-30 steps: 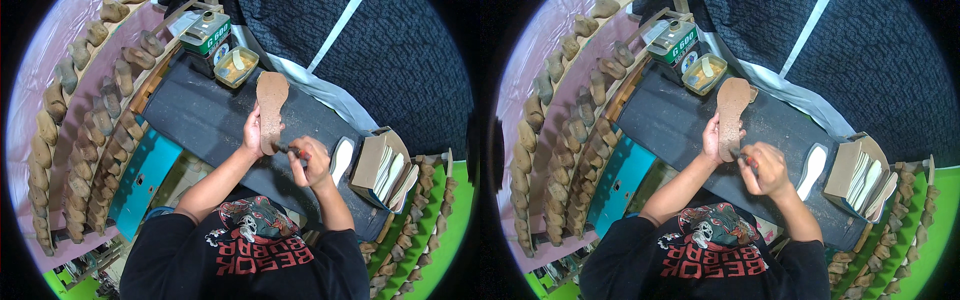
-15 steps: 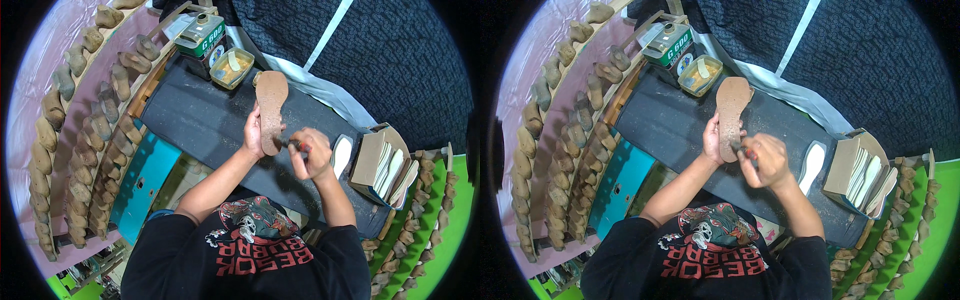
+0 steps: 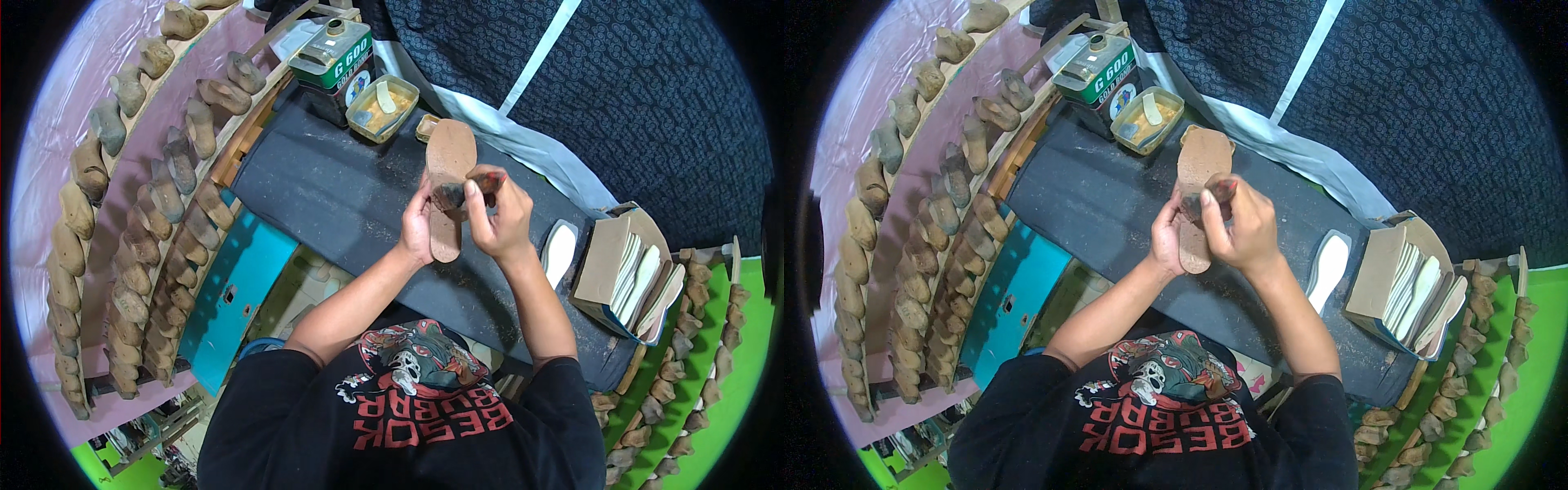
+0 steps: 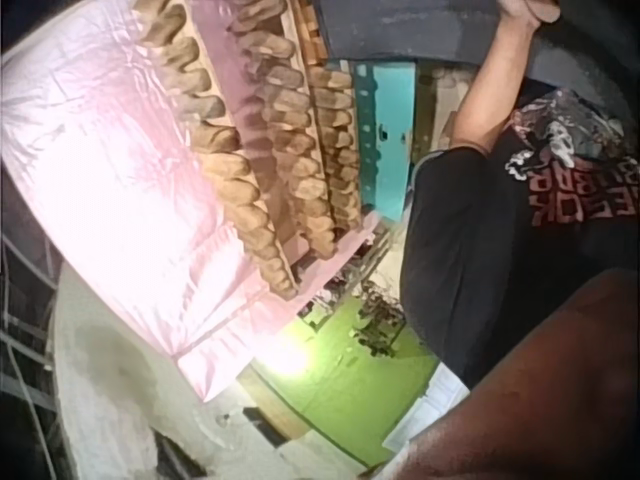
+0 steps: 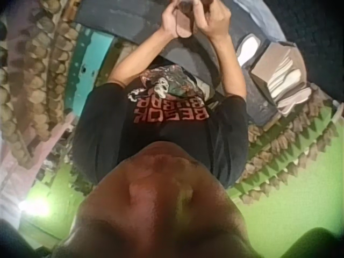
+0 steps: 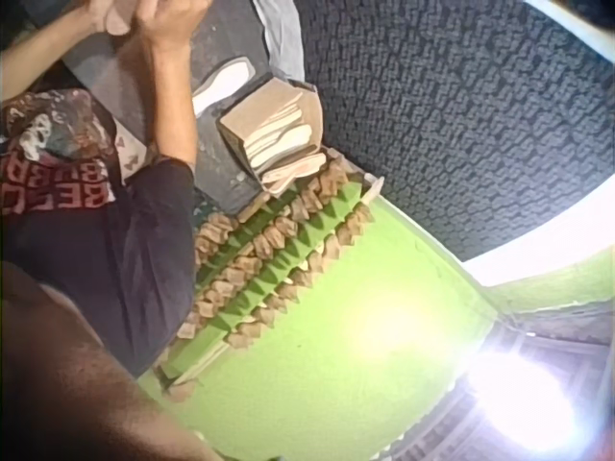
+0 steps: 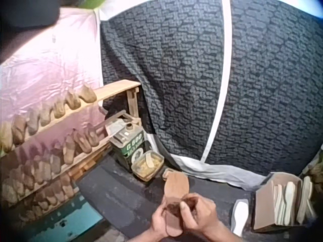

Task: The person applies adhesive to shoe soles using a brush, washes soles in a basin, sorts insoles from a box, and applies adhesive to another sole with a brush.

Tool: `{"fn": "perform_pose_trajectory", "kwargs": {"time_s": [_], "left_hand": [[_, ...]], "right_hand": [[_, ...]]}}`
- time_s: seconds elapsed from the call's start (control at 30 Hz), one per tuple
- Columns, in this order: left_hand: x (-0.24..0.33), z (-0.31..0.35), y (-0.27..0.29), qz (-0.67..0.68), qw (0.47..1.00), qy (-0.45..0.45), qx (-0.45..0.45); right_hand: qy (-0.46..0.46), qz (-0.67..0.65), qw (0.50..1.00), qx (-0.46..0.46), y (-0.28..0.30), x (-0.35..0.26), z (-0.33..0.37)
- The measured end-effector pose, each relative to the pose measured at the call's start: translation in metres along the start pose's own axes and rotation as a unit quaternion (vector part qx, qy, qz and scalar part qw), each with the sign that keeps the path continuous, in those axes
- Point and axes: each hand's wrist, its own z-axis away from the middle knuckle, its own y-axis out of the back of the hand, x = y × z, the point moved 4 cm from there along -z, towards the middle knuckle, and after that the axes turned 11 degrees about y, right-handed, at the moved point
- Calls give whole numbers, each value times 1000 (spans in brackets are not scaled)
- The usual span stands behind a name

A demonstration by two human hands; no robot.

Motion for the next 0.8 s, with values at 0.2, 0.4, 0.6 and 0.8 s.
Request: {"fn": "perform_pose_trajectory", "kwargs": {"time_s": [0.2, 0.4, 0.6, 0.8], "left_hand": [[14, 2, 10, -38, 998, -46, 6], [14, 0, -5, -99, 993, -65, 0], [8, 1, -14, -84, 995, -51, -2], [23, 6, 14, -57, 996, -38, 50]], "right_hand": [[-18, 3, 1000, -5, -3, -18, 18], [-68, 26, 996, 50, 8, -9, 0], [-95, 13, 995, 33, 6, -7, 5], [-168, -62, 983, -25, 10, -16, 18]]}}
